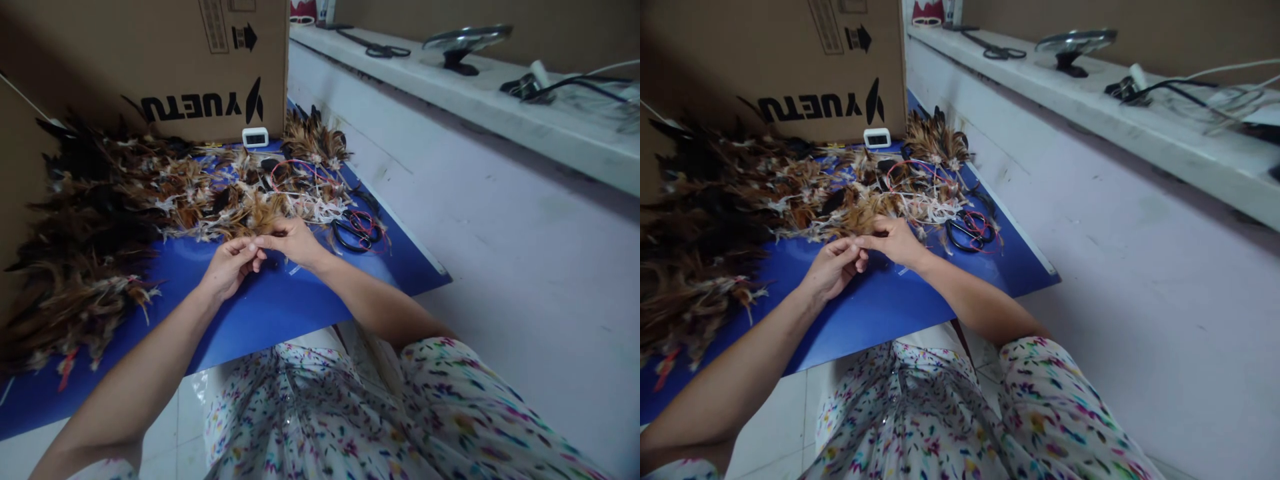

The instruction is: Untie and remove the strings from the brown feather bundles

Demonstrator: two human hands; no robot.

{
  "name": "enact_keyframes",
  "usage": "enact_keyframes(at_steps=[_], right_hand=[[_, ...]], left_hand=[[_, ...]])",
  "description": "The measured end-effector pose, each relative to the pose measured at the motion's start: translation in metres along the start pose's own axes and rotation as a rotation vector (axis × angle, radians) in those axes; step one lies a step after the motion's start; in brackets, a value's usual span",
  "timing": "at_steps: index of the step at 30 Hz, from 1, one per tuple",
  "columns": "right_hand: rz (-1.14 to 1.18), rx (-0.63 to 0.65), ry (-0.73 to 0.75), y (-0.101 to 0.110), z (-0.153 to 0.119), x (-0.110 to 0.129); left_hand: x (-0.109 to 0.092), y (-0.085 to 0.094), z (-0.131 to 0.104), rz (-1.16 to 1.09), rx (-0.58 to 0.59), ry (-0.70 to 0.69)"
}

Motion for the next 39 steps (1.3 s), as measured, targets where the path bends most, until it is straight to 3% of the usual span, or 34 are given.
enact_keyframes(at_steps=[20,39], right_hand=[[0.072,0.036,-0.091,-0.001,-0.003,-0.011],[-0.031,0.021,0.029,0.000,-0.008,-0.013]], left_hand=[[0.010,0.009,0.001,0.109,-0.044,0.075],[0.011,0.010,-0.004,0.168,-0.048,0.099]])
Point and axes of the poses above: each hand's wrist, its own z-axis towards the middle knuckle, its own y-axis out of the back of the hand, x = y × z, the point moved 8 cm from there along z, towards the middle knuckle, and after that the axes turned 6 degrees about -y, right-handed, at the moved point
